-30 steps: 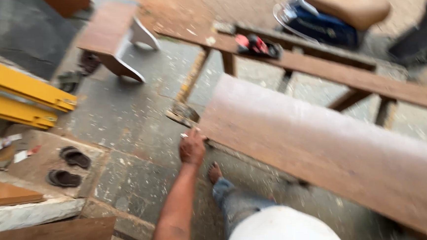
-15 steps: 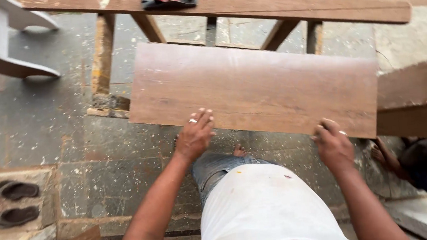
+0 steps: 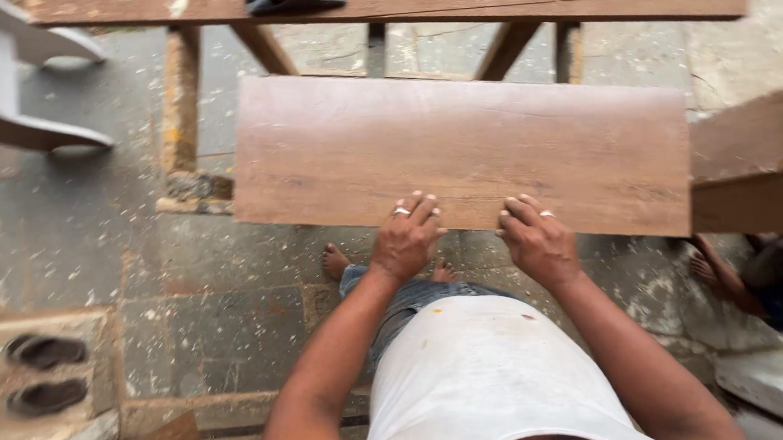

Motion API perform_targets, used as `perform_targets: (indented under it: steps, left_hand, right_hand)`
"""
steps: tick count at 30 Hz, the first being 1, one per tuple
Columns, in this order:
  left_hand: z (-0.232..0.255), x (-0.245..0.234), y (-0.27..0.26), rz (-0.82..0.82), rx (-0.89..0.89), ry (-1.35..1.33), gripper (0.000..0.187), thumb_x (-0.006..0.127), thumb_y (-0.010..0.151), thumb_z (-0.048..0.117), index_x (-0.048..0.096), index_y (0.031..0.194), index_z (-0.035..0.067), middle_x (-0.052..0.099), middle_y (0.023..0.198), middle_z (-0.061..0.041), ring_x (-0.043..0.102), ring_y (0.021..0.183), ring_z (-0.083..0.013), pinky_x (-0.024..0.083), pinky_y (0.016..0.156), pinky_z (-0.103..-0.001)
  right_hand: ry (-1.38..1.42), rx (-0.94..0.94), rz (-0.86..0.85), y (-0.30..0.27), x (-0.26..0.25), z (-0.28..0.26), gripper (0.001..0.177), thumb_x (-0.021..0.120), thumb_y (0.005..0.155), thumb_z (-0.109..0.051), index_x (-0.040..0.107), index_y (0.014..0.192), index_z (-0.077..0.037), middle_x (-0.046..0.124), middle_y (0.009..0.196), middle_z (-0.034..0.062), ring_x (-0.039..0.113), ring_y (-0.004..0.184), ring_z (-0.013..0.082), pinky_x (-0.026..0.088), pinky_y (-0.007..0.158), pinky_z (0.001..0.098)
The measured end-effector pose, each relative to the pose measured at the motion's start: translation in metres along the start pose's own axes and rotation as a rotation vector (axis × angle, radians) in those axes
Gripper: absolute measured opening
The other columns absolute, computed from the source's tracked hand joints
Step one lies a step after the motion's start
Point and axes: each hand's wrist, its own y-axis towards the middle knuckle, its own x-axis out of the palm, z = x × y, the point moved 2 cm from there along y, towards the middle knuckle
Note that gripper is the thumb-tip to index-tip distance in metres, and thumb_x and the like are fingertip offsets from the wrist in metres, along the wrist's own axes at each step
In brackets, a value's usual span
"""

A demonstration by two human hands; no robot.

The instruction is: Measuring and marking a wood panel, then using a block plane to smooth edges.

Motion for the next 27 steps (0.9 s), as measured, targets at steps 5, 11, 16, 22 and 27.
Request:
perform_targets:
  steps: [5,11,16,22,27]
  left_hand:
    - [-0.040,-0.024,-0.035,0.119,-0.026,0.041,0.022,0.074,0.088,0.025,0.075,0.099,0.006,0.070,0.128,-0.010,0.067,0.122,-0.0293,0.057,0.101,-0.042]
    - [-0.148,-0.065,-0.102,0.117,-0.341,0.172,0.019,0.072,0.094,0.031,0.076,0.101,0.014,0.070,0.131,-0.003,0.070,0.109,-0.0275,0.058,0.084,-0.040]
    - [-0.192,-0.097,-0.129,0.186,-0.572,0.287,0.036,0.079,0.084,0.036,0.075,0.112,0.014,0.065,0.133,-0.003,0.065,0.120,-0.0273,0.056,0.094,-0.041]
    - [-0.193,-0.095,-0.126,0.131,-0.683,0.233,0.039,0.081,0.082,0.033,0.075,0.114,0.013,0.063,0.133,-0.016,0.059,0.122,-0.0337,0.053,0.091,-0.044]
    - [-0.185,-0.099,-0.131,0.180,-0.575,0.282,0.029,0.080,0.087,0.027,0.076,0.112,0.013,0.066,0.122,-0.010,0.062,0.117,-0.0333,0.053,0.091,-0.047]
  right_hand:
    - [-0.009,-0.009,0.018,-0.002,0.009,-0.007,0.017,0.077,0.089,-0.024,0.075,0.103,-0.016,0.071,0.128,0.0023,0.069,0.120,0.0231,0.060,0.088,0.0377]
    - [-0.109,0.002,0.030,-0.007,0.013,0.000,0.020,0.075,0.094,-0.029,0.076,0.107,-0.015,0.071,0.130,0.0017,0.070,0.121,0.0217,0.061,0.088,0.0362]
    - [-0.122,0.005,-0.019,-0.006,0.013,0.001,0.023,0.074,0.095,-0.033,0.076,0.109,-0.015,0.071,0.131,0.0016,0.071,0.117,0.0213,0.062,0.085,0.0362]
    - [-0.055,0.101,-0.078,-0.020,0.022,0.014,0.025,0.074,0.095,-0.031,0.076,0.113,-0.014,0.069,0.134,0.0021,0.071,0.112,0.0231,0.060,0.087,0.0381]
    - [0.035,0.258,0.014,-0.053,0.004,0.057,0.029,0.074,0.090,-0.019,0.073,0.118,-0.011,0.067,0.135,0.0068,0.064,0.125,0.0293,0.054,0.100,0.0419]
